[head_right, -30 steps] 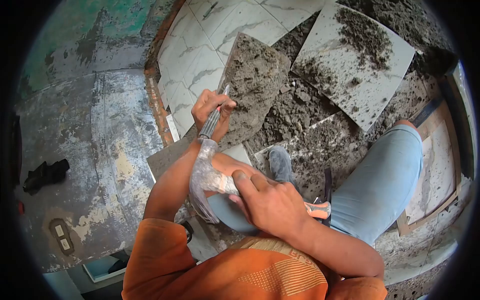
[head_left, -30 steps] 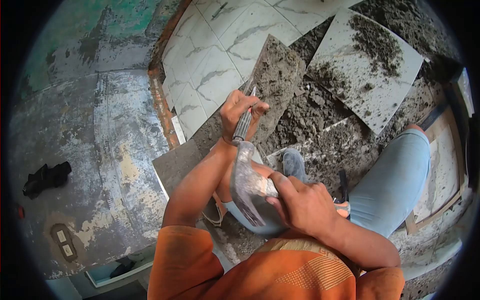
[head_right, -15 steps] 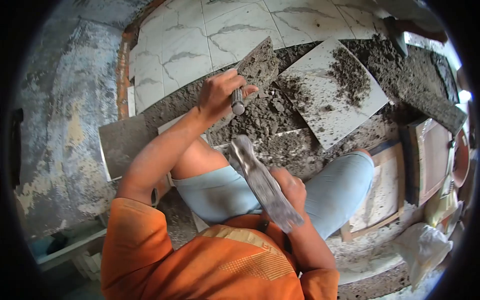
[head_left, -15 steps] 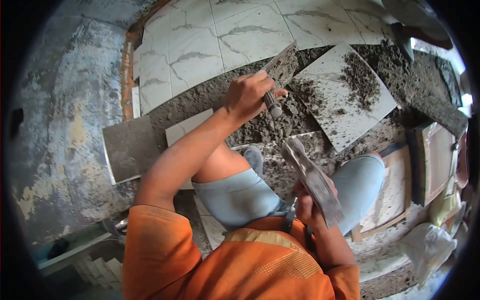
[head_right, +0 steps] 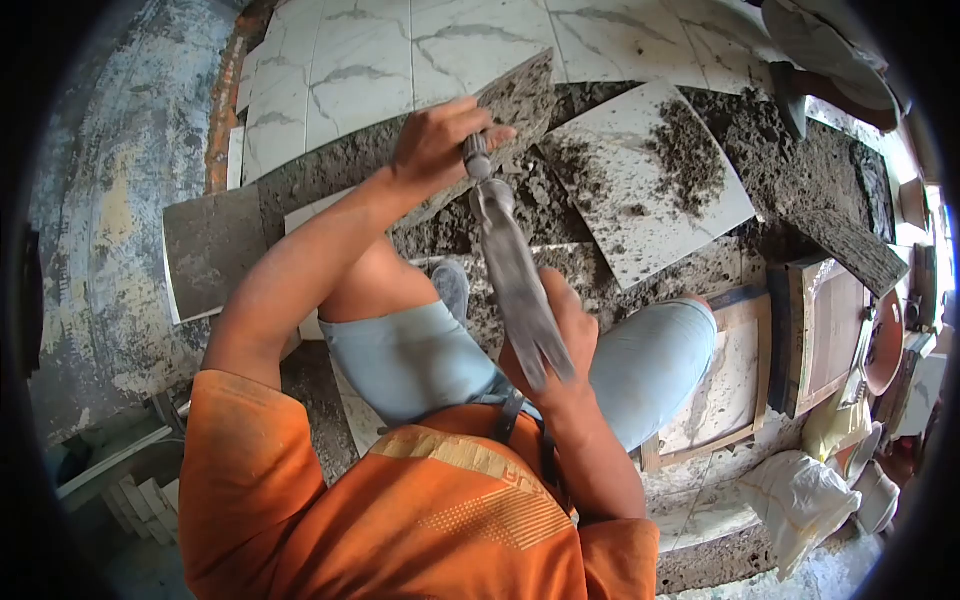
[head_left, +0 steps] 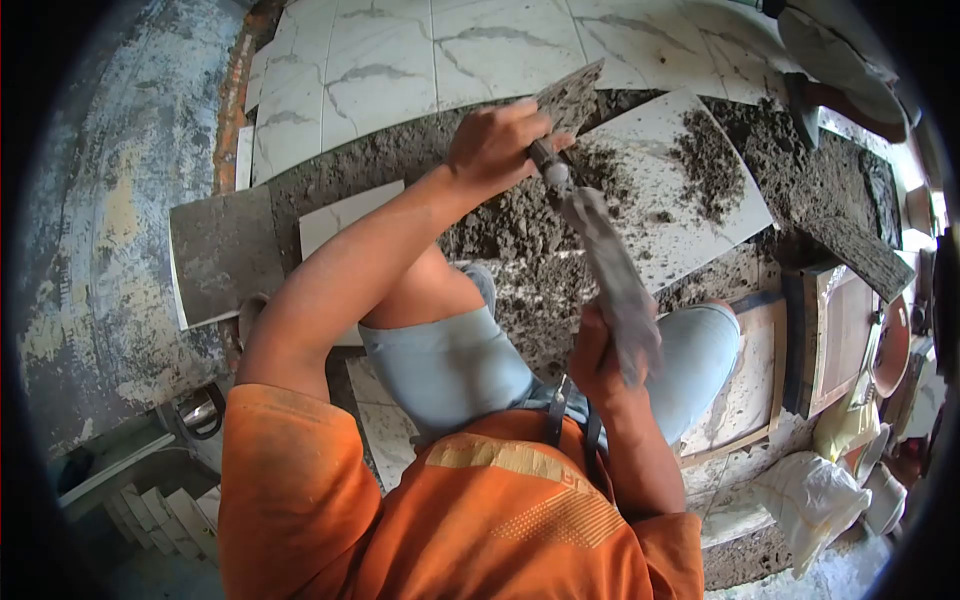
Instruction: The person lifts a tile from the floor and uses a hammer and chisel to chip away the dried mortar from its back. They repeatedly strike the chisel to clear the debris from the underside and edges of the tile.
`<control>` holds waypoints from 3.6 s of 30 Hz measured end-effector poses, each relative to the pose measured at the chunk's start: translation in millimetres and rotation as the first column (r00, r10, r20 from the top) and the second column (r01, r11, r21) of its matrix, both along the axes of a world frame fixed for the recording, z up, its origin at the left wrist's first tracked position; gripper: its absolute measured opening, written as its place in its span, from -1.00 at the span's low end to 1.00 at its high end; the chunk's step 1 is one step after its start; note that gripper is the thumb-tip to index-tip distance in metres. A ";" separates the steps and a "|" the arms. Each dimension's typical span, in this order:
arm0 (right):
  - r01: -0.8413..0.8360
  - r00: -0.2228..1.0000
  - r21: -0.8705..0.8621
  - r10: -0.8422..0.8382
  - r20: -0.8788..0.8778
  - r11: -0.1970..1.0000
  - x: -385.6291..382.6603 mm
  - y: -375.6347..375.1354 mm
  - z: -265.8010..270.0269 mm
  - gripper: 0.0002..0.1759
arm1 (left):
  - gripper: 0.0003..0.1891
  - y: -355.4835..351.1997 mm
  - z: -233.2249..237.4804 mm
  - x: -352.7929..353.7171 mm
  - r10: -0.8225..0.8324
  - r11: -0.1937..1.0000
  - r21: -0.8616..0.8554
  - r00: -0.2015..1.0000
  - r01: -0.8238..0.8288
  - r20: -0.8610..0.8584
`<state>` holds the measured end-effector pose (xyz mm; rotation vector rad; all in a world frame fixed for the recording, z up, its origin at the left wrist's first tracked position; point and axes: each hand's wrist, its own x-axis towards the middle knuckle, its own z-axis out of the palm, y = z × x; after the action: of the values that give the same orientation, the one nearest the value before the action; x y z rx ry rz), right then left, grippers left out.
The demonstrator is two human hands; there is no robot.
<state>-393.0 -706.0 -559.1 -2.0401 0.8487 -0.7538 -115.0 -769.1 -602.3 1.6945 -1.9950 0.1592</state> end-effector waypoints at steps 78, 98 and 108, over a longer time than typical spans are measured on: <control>0.296 0.935 0.407 -0.348 0.060 0.864 97.0 -37.0 38.3 -0.79 | -0.73 42.9 -23.6 -3.5 0.108 0.988 -0.098 0.985 -0.121 -0.137; 0.218 0.935 0.450 -0.318 0.158 0.866 98.7 -26.0 22.4 -0.82 | -0.82 29.4 -8.1 26.0 -0.041 0.999 -0.036 0.956 0.032 -0.290; 0.211 0.932 0.071 -0.223 0.285 0.975 139.7 -55.9 2.8 -0.66 | -0.98 43.2 -6.2 26.2 -0.217 0.975 -0.071 0.969 0.210 -0.119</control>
<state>-253.3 -761.8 -556.4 -1.7597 0.9169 -1.1207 -88.8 -725.8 -608.5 1.4063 -2.0403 0.0324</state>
